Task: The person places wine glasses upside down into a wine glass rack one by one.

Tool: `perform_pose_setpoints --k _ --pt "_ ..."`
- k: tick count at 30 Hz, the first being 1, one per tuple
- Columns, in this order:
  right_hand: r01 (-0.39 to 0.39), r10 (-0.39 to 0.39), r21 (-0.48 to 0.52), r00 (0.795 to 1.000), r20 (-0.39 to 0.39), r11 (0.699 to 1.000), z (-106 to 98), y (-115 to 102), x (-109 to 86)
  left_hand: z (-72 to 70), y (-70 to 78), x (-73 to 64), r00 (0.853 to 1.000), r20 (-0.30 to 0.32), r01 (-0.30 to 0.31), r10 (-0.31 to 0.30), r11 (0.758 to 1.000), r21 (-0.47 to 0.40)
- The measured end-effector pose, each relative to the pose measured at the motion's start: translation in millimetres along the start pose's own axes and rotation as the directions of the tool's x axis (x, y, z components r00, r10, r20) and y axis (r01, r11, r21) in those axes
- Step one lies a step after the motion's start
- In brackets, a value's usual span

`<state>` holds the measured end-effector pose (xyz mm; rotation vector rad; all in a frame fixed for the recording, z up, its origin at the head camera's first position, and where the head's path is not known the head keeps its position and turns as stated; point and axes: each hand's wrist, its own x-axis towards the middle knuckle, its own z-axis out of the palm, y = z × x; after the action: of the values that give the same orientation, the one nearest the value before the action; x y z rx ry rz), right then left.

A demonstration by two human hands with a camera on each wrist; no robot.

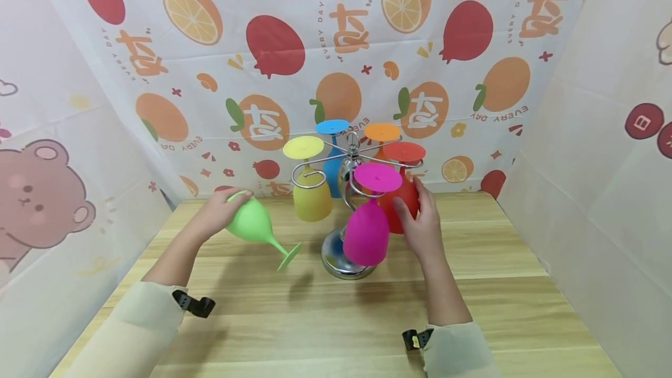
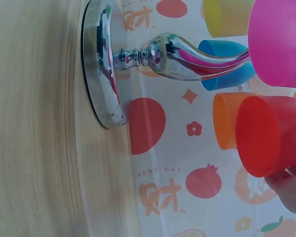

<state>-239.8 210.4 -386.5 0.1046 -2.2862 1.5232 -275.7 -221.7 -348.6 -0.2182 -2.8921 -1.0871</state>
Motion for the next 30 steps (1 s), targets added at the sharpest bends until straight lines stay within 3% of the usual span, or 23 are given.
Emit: perform_pose_setpoints --k 3,10,13,15,18,22,26,28,30 --pt "0.017 -0.016 0.02 1.0 -0.024 1.0 -0.6 0.2 -0.4 -2.1 -3.2 -5.1 1.0 0.018 0.023 -0.021 0.991 -0.131" --pt "0.072 -0.061 0.085 0.99 -0.129 0.994 -2.2 -0.3 -6.4 2.7 -2.7 -10.9 0.996 0.033 0.084 -0.078 0.934 -0.347" --pt "0.094 -0.072 0.1 0.975 -0.209 0.991 -2.2 -1.3 -9.8 8.6 -0.6 -14.7 0.992 0.075 0.121 -0.098 0.884 -0.453" --pt "0.13 -0.095 0.102 0.952 -0.292 0.986 -0.9 -3.1 -12.5 13.5 1.0 -17.8 0.989 0.111 0.145 -0.101 0.838 -0.526" --pt "0.215 -0.15 0.098 0.881 -0.448 0.972 3.4 -11.9 -18.4 21.2 2.2 -22.8 0.984 0.151 0.166 -0.09 0.756 -0.633" --pt "0.37 -0.226 0.1 0.735 -0.639 0.924 9.7 -30.1 -26.8 31.3 3.8 -28.6 0.983 0.176 0.163 -0.045 0.642 -0.749" --pt "0.505 -0.246 0.114 0.59 -0.769 0.856 14.4 -39.0 -30.1 40.1 9.5 -35.5 0.98 0.193 0.146 0.04 0.516 -0.844" --pt "0.547 -0.232 0.125 0.536 -0.812 0.828 15.8 -38.6 -30.3 43.6 13.6 -39.3 0.978 0.192 0.135 0.083 0.45 -0.883" --pt "0.569 -0.215 0.129 0.497 -0.841 0.812 16.3 -36.8 -30.1 45.6 18.1 -43.2 0.976 0.177 0.117 0.124 0.387 -0.915"
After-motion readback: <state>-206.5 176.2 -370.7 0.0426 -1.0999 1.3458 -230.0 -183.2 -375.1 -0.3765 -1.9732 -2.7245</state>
